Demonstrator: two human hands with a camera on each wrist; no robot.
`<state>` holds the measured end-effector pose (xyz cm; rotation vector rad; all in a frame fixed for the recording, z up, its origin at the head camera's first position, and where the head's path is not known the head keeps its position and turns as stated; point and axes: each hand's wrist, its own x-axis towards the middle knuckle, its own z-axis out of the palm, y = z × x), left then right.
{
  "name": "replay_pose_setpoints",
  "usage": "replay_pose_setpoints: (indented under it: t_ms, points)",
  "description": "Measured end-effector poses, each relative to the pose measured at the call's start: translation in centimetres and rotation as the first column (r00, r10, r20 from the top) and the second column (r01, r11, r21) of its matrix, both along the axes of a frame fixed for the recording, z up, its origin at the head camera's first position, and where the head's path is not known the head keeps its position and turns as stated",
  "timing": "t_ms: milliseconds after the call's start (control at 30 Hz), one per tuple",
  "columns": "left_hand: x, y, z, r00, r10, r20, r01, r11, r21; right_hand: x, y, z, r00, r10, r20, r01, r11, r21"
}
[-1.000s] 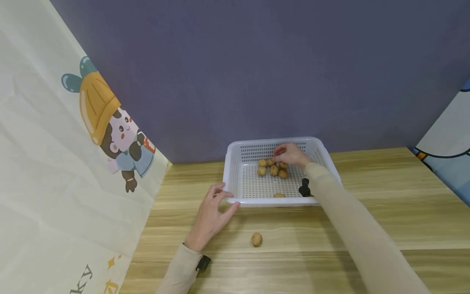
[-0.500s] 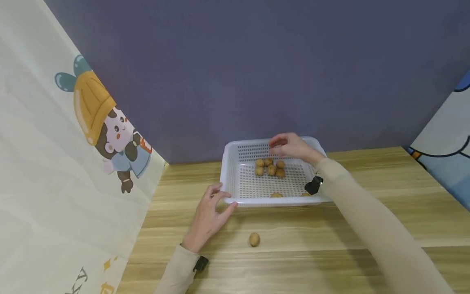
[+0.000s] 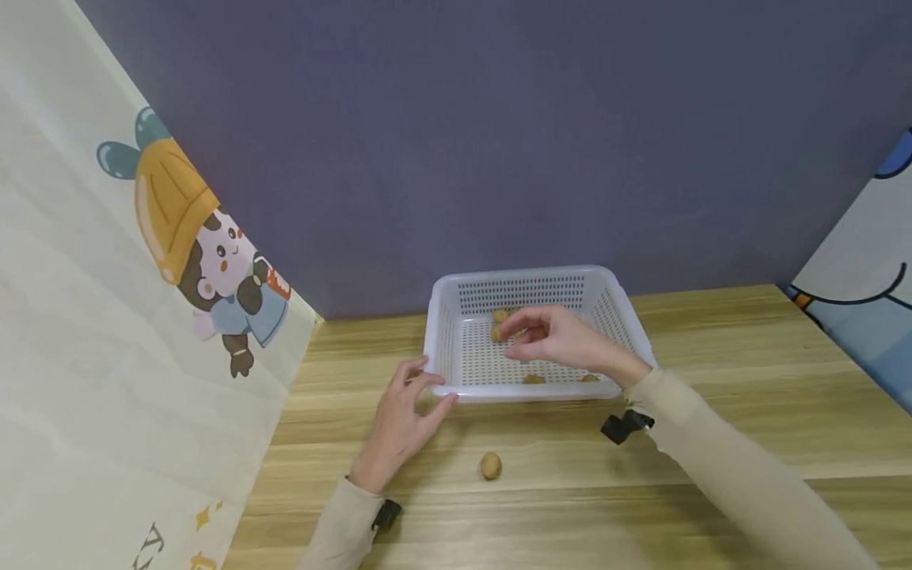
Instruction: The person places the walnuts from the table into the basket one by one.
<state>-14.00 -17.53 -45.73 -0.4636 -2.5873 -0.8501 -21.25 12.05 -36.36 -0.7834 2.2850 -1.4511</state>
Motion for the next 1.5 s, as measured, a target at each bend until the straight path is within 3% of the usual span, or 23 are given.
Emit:
replay_pose_setpoints:
  t_ms: [300, 633, 933, 1200, 1500]
  points:
    - [0.0, 0.0, -0.2, 0.999, -0.009, -0.051, 0.008, 1.0, -0.007, 5.0, -0.8, -3.3, 0.992, 0.124, -0.007, -0.124, 0.99, -0.064]
    - [0.0, -0.1, -0.1, 1.0, 0.002, -0.029, -0.003, 1.0, -0.018, 7.5, -2.6, -8.4, 0.967, 0.252, 0.034, -0.252, 0.968, -0.011]
    - [0.1, -0.2, -0.1, 1.0, 0.004, -0.029, -0.005, 1.0, -0.018, 8.3, -3.5, -10.6, 0.952, 0.305, 0.035, -0.306, 0.952, 0.018]
    - [0.1, -0.2, -0.1, 0.999, 0.006, -0.033, -0.006, 1.0, -0.016, 8.1, -4.1, -11.6, 0.966, 0.254, -0.05, -0.251, 0.966, 0.057]
    - [0.0, 0.0, -0.1, 0.999, 0.007, -0.04, -0.008, 1.0, -0.015, 8.1, -4.3, -11.2, 0.967, 0.239, -0.082, -0.227, 0.965, 0.13]
